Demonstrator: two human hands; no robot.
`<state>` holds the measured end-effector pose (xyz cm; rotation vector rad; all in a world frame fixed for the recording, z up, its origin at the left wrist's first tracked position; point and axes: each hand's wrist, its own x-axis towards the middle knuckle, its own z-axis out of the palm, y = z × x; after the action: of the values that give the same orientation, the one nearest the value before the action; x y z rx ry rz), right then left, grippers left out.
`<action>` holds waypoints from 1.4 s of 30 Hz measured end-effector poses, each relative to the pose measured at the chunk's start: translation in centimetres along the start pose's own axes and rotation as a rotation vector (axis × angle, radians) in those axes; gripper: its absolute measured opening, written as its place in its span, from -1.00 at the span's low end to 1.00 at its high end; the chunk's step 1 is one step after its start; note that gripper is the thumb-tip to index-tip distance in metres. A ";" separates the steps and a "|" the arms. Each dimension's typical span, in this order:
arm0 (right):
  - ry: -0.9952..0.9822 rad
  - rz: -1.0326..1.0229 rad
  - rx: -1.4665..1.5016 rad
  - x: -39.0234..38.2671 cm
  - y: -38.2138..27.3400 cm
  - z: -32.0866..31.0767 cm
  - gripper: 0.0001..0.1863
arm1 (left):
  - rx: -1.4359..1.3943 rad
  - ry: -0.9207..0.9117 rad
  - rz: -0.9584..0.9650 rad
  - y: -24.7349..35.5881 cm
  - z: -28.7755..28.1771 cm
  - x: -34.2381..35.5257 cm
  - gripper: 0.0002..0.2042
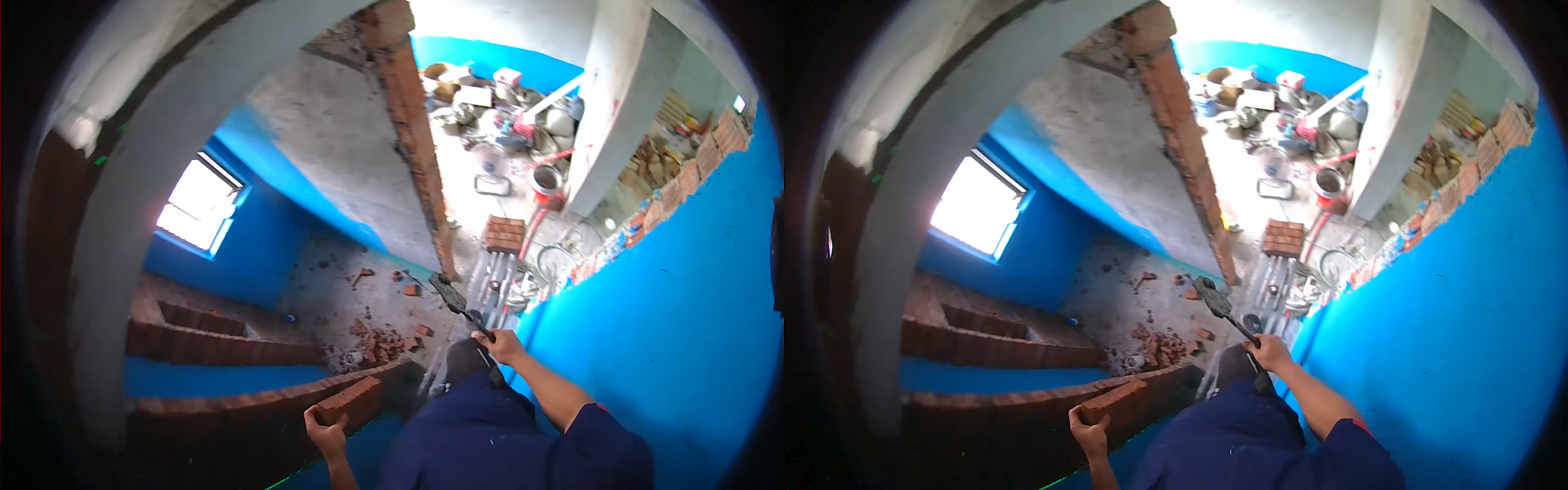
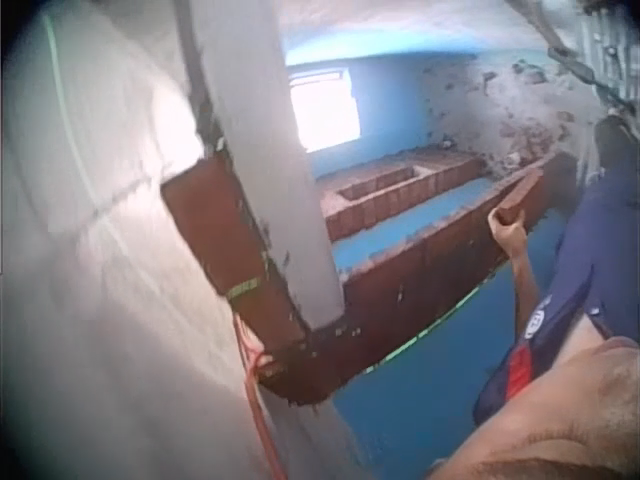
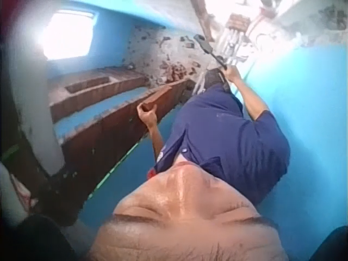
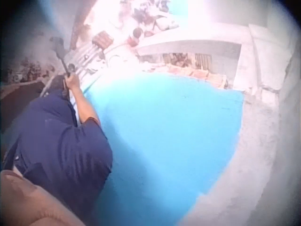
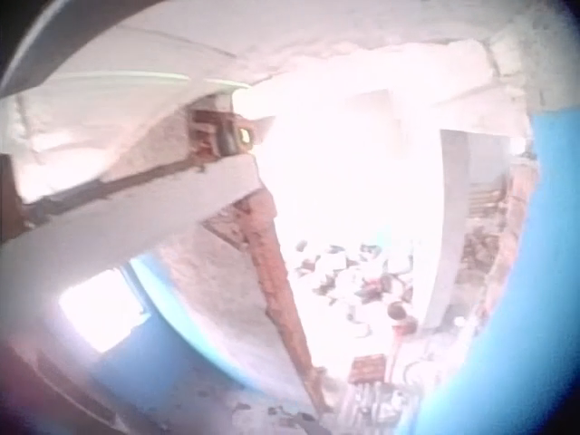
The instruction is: The person lays bricks on a structure by applying mortar with a trowel, setting bricks in place, tapping and adjusting them using the trowel, and picking up additional bricks.
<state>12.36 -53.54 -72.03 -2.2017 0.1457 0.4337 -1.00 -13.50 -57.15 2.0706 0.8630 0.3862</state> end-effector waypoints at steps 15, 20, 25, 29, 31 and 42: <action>0.162 0.652 0.076 4.8 16.6 -1.8 -0.58 | 0.227 -0.575 -0.138 -0.1 39.8 7.3 -0.52; 0.260 0.853 0.341 11.7 20.0 -0.3 -0.61 | 0.329 -0.665 0.353 -0.4 62.3 8.5 -0.58; 0.335 1.207 1.016 19.2 18.2 1.8 -0.69 | 0.544 -0.959 0.776 -3.9 80.1 8.8 -0.55; 0.385 1.234 1.188 21.4 18.3 5.1 -0.74 | 0.501 -0.999 0.936 -5.5 90.0 7.4 -0.54; 0.416 1.230 1.280 22.1 18.2 6.0 -0.76 | 0.406 -0.988 0.717 -6.1 93.6 7.2 -0.57; 0.406 1.303 1.333 24.0 19.0 6.2 -0.73 | 0.367 -1.024 0.285 -17.9 99.5 11.2 -0.49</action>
<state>28.37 -59.38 -98.22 -0.5970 1.5929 0.3513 53.13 -56.66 -131.64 2.3046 0.0072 -0.7072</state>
